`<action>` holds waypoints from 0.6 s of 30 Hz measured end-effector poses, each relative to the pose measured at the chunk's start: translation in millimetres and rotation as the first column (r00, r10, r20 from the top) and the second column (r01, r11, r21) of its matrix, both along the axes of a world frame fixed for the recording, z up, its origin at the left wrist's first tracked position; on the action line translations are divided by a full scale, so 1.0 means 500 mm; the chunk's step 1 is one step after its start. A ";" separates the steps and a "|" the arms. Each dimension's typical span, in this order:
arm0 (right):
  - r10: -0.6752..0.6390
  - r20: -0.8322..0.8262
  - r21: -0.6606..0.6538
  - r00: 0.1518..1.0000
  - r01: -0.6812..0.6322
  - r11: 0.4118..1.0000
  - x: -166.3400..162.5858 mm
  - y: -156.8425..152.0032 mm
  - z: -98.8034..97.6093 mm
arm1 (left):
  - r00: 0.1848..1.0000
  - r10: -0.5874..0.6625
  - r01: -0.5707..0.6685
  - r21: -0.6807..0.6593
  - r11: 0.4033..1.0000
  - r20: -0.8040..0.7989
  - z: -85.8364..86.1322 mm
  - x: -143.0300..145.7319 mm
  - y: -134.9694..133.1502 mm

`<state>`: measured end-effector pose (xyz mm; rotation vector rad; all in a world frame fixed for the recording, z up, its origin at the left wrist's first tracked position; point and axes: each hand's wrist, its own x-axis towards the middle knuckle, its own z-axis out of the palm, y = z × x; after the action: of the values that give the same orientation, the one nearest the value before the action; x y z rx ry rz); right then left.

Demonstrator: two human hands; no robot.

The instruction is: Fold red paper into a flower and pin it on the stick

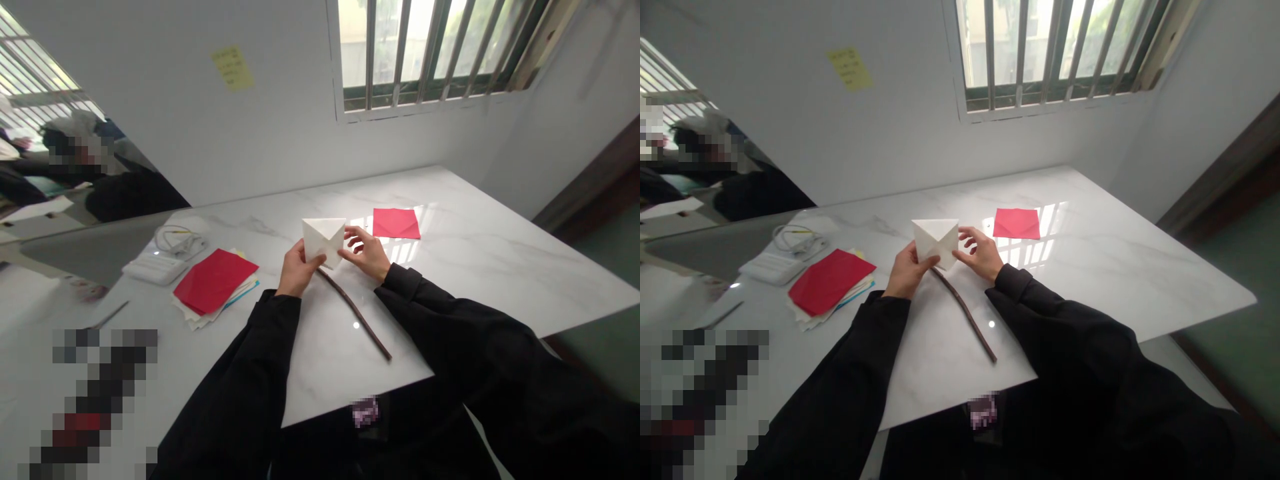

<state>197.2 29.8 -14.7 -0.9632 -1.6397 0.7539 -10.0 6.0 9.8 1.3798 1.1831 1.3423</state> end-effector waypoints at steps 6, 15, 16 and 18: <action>0.060 0.068 0.027 0.996 -0.062 0.998 -0.003 -0.010 0.006 | 0.997 -0.083 0.083 -0.021 0.996 0.006 -0.007 0.004 0.000; -0.096 0.091 0.036 0.991 0.093 0.995 -0.012 -0.013 0.003 | 0.997 -0.067 0.068 -0.036 0.997 0.028 -0.009 0.005 -0.003; -0.103 0.082 0.051 0.991 0.099 0.994 -0.013 -0.014 0.002 | 0.998 -0.057 0.057 -0.026 0.998 0.003 -0.009 0.005 -0.004; -0.098 0.078 0.087 0.992 0.091 0.992 -0.018 -0.017 0.000 | 0.996 -0.011 0.013 0.017 1.000 -0.087 -0.008 0.005 -0.008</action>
<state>188.2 21.1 -14.9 -1.0161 -1.6708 0.5840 -7.5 2.2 5.8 1.4681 1.2208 1.2986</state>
